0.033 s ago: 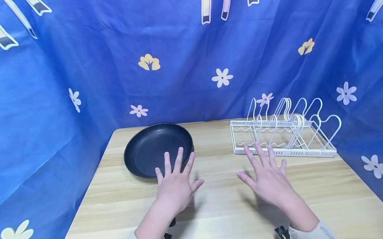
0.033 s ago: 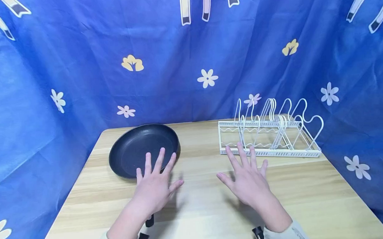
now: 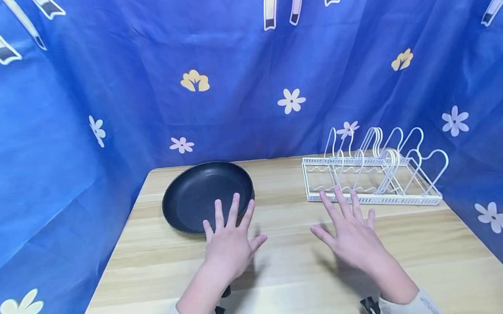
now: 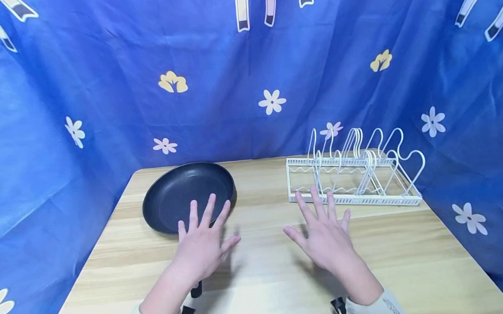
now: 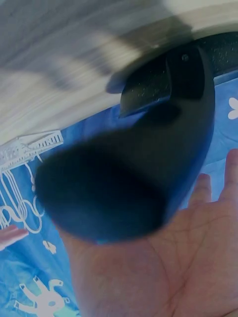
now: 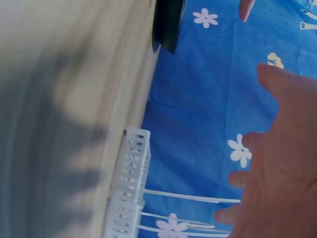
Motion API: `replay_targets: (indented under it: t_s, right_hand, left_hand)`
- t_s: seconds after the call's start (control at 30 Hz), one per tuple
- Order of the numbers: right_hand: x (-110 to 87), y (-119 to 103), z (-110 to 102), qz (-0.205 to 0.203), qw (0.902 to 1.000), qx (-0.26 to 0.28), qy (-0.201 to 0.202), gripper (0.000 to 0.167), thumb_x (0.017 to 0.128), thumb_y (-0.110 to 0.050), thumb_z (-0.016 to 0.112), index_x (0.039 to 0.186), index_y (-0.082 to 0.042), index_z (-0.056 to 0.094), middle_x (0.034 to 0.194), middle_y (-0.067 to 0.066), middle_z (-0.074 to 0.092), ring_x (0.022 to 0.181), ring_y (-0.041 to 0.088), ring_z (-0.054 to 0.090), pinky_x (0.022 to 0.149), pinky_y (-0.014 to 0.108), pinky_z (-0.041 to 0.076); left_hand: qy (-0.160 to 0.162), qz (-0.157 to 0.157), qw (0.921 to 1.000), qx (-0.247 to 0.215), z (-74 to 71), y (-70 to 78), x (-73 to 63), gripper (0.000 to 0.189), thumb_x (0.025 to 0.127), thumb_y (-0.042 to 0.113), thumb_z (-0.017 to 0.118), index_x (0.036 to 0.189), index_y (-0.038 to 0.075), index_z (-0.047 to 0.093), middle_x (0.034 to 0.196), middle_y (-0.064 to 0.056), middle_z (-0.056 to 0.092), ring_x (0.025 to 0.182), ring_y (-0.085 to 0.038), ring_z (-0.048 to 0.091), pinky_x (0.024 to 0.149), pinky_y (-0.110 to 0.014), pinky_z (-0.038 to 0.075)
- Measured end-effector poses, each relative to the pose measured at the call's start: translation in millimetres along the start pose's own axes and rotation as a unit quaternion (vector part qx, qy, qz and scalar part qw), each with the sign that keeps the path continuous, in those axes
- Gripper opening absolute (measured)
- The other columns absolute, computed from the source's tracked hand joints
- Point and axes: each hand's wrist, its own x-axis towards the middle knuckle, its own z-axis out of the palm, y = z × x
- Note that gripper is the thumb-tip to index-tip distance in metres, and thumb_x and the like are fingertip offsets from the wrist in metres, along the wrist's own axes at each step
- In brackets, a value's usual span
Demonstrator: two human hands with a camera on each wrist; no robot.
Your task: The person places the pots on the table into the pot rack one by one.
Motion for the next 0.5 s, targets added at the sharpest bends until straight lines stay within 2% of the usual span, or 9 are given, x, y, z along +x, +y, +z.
replay_targets:
  t_s: [0.17,0.3,0.4,0.5]
  right_hand:
    - [-1.1,-1.4,3.0,-0.007,1.0000,0.004,0.005,0.089,0.103,-0.078,0.046,0.175,-0.038,0.011,0.185,0.007,0.001,0.166,0.058,0.003,0.113,0.096,0.002]
    - [-2.4,-3.4,1.3,-0.012,0.9995,0.027,0.013,0.088,0.104,-0.073,0.051,0.174,-0.040,0.008,0.185,0.005,-0.002,0.167,0.054,0.000,0.116,0.094,0.004]
    - [-3.0,-6.8,-2.3,-0.035,0.9966,0.069,0.027,0.095,0.102,-0.066,0.064,0.174,-0.041,0.007,0.185,0.003,-0.004,0.169,0.050,-0.001,0.120,0.090,0.008]
    - [-3.7,-13.5,-4.8,-0.073,0.9880,0.131,0.037,0.107,0.095,-0.055,0.079,0.174,-0.043,0.008,0.185,0.003,-0.002,0.169,0.050,0.004,0.122,0.086,0.018]
  left_hand:
    - [0.011,-0.006,0.9999,0.002,0.2,-2.7,-2.9,0.084,0.106,0.066,0.054,0.175,0.036,0.015,0.186,-0.005,-0.004,0.168,-0.051,-0.006,0.124,-0.086,0.016]
    - [0.049,-0.011,0.9987,0.013,-0.4,-11.6,-12.4,0.087,0.106,0.061,0.060,0.175,0.032,0.017,0.185,-0.009,0.003,0.168,-0.054,0.002,0.124,-0.085,0.020]
    - [0.080,-0.018,0.9966,0.010,-0.2,-19.4,-24.7,0.094,0.103,0.057,0.067,0.176,0.025,0.016,0.183,-0.017,0.014,0.165,-0.057,0.016,0.122,-0.084,0.027]
    - [0.089,-0.029,0.9957,-0.001,2.5,-27.1,-40.1,0.104,0.100,0.055,0.072,0.176,0.018,0.011,0.178,-0.027,0.023,0.161,-0.059,0.027,0.119,-0.082,0.034]
